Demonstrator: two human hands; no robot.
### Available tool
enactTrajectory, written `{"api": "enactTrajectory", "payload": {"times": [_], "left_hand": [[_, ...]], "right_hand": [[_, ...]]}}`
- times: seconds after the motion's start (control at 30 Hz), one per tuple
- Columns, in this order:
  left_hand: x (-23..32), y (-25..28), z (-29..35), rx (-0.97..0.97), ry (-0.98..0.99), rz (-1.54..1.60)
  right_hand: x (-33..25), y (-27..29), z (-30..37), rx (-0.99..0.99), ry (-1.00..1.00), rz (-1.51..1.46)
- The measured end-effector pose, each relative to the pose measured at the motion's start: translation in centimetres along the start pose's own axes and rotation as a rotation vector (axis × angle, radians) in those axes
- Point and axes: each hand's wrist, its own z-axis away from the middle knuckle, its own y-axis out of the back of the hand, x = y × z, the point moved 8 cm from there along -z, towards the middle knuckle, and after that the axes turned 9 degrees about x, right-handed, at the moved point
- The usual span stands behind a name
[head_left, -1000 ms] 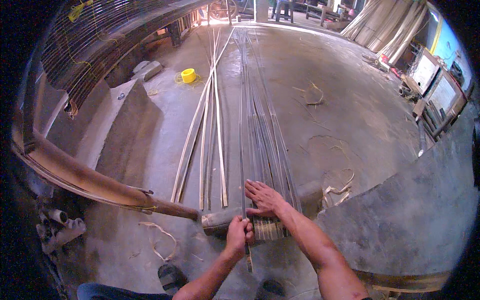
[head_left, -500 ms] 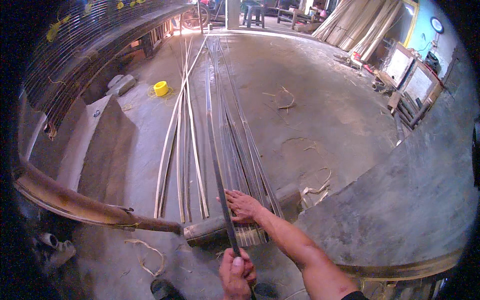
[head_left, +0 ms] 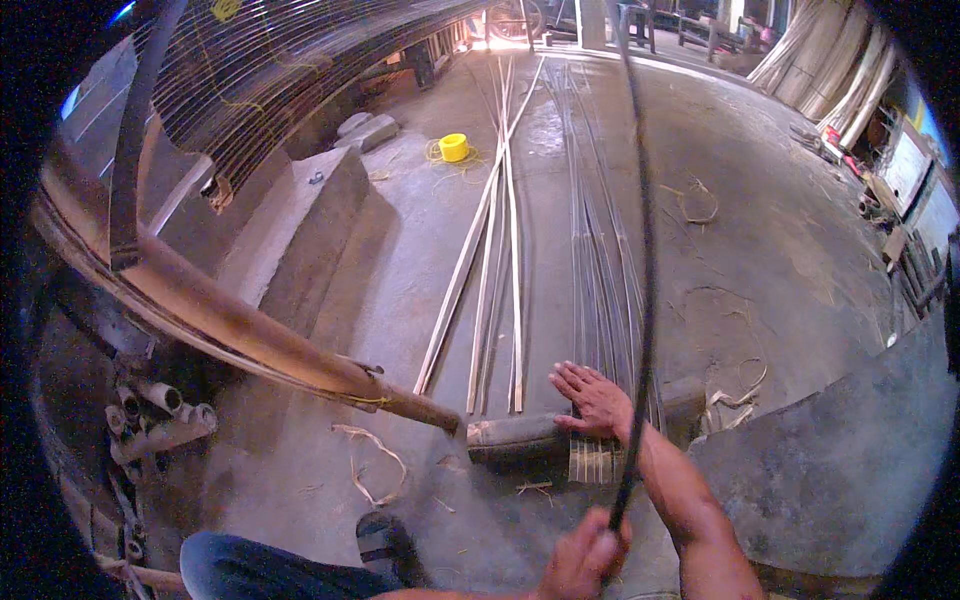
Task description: The person sits on the floor and weaves thin bamboo strips through a series of vertical bamboo rods. They use both hands to interlace the strips, occasionally adjusting the alignment of the rods to maintain even spacing.
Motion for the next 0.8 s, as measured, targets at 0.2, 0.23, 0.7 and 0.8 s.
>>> {"api": "enactTrajectory", "payload": {"times": [0.2,0.23,0.7,0.8], "left_hand": [[-0.2,7.0,-16.9,0.227,0.144,0.136],[0.4,7.8,-18.7,0.268,0.095,0.092],[15.9,20.0,-35.8,0.927,-0.737,-1.140],[13.9,21.5,-37.1,0.964,-0.577,-1.212]], "right_hand": [[-0.5,-1.3,-0.8,-0.026,0.065,0.138],[-0.2,-1.5,-0.2,-0.030,0.030,0.085],[-1.2,0.1,-0.8,0.026,0.033,0.081],[-0.5,0.0,-0.2,0.024,0.023,0.075]]}}
